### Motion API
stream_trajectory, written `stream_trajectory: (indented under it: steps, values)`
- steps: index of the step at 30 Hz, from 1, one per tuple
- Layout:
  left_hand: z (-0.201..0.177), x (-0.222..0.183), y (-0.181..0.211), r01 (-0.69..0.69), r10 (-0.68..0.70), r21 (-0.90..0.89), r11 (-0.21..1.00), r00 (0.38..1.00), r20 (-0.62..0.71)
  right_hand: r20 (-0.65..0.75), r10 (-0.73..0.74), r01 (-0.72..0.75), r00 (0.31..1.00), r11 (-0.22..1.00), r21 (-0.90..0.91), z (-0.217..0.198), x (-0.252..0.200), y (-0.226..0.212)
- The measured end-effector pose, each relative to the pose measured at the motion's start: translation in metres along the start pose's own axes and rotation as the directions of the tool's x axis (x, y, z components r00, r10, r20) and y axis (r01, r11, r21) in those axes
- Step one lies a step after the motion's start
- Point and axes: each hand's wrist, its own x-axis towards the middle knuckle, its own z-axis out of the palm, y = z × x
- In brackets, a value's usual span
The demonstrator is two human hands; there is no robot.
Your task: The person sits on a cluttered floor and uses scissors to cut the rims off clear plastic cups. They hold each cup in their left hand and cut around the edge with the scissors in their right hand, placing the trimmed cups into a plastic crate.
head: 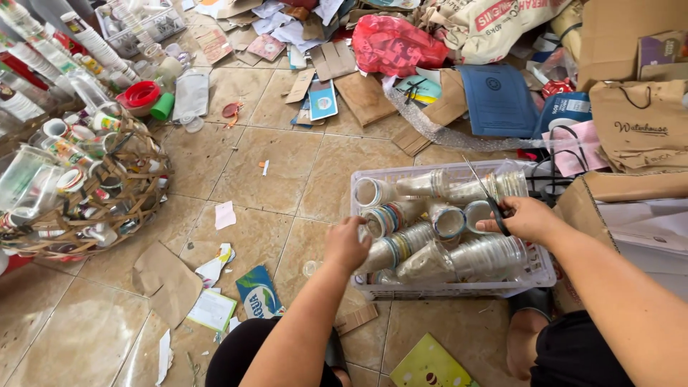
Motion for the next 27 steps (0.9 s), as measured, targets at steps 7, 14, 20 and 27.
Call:
stream_trajectory:
  steps: [7, 14, 20, 27]
  values:
    - [-0.038, -0.045, 0.133, 0.175, 0.048, -0.792, 0.584, 0.967, 0.249, 0.075, -0.055, 0.050, 0.996, 0.997, 0.064, 0.017, -0.041, -0.052]
    - [-0.005, -0.038, 0.161, 0.249, -0.071, -0.840, 0.483, 0.967, 0.246, 0.094, -0.087, 0.100, 0.992, 0.985, -0.138, 0.041, -0.062, -0.076]
    - [-0.009, -0.030, 0.158, 0.189, -0.055, -0.787, 0.587, 0.979, 0.194, 0.075, -0.090, 0.096, 0.993, 0.992, -0.077, 0.025, -0.091, -0.101]
    - [-0.030, -0.005, 0.119, 0.122, -0.041, -0.676, 0.727, 0.990, 0.135, -0.039, -0.097, 0.093, 0.995, 0.991, -0.096, 0.004, -0.044, -0.066]
